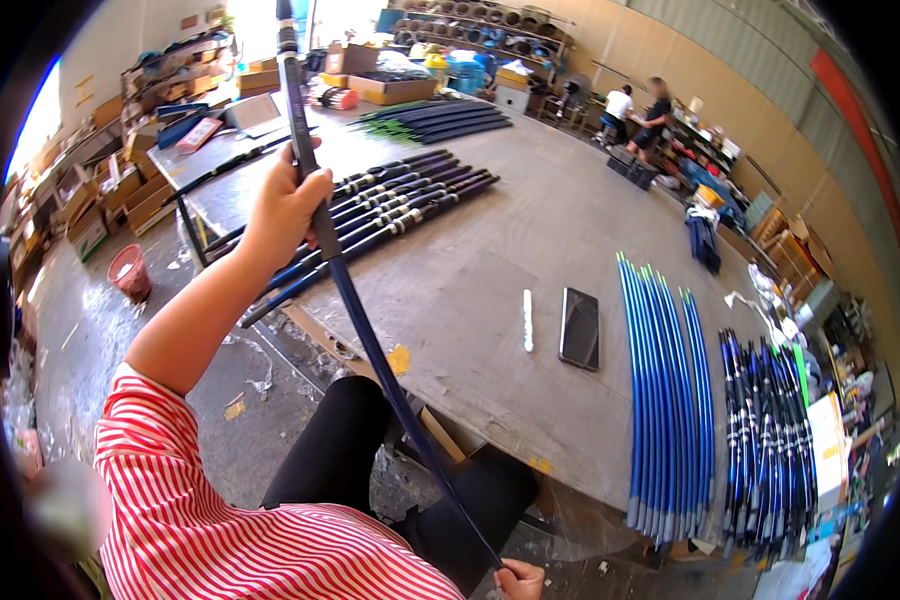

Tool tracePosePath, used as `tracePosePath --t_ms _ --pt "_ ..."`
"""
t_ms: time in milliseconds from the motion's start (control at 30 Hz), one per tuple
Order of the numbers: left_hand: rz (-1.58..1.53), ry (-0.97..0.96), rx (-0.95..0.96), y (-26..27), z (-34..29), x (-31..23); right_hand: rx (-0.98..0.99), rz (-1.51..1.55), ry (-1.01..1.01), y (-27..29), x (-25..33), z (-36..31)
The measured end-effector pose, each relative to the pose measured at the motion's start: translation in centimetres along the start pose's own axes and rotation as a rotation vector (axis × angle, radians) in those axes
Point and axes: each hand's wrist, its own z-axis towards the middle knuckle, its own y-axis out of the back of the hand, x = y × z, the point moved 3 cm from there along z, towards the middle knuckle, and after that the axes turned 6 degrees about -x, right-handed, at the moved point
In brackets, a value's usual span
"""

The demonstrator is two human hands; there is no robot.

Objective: The person assembles telescopic fishing rod sections by sliding a blue rod into a black base handle, marking the rod with a marker, and checking the fit. They repeat this process with several different rod sections, picking them up from the table and placing them back down once finished.

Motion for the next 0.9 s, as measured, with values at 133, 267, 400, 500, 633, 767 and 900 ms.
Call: tracePosePath --t_ms 133,267,400,500,633,767,900 --pt "-0.076 -0.108 0.042 -1.8 -2.9 -1.8 0.110 0.043 0.085 -3.9 2.5 -0.5" --pt "-0.335 -0.231 0.250 -4.2 -7.3 -1.9 0.205 0.286 0.062 -6.3 1.3 1.4" --pt "-0.294 -0.294 0.559 -6.6 -13.6 -0.6 0.267 0.510 0.090 -10.1 2.3 3.7" --pt "-0.205 -0.204 0.925 -8.0 -17.9 1.1 0.307 0.648 0.114 -12.3 4.2 4.7" --pt "-0.294 0.024 1.160 -8.9 -20.7 3.2 0.284 0.645 0.182 -13.3 5.0 4.6" --pt "-0.269 -0.140 1.100 -8.9 -21.3 5.0 0.277 0.446 0.200 -11.3 4.8 3.9" --pt "-0.616 0.168 1.014 -7.6 -18.4 8.0 0.068 0.274 0.249 -10.1 5.4 2.3"
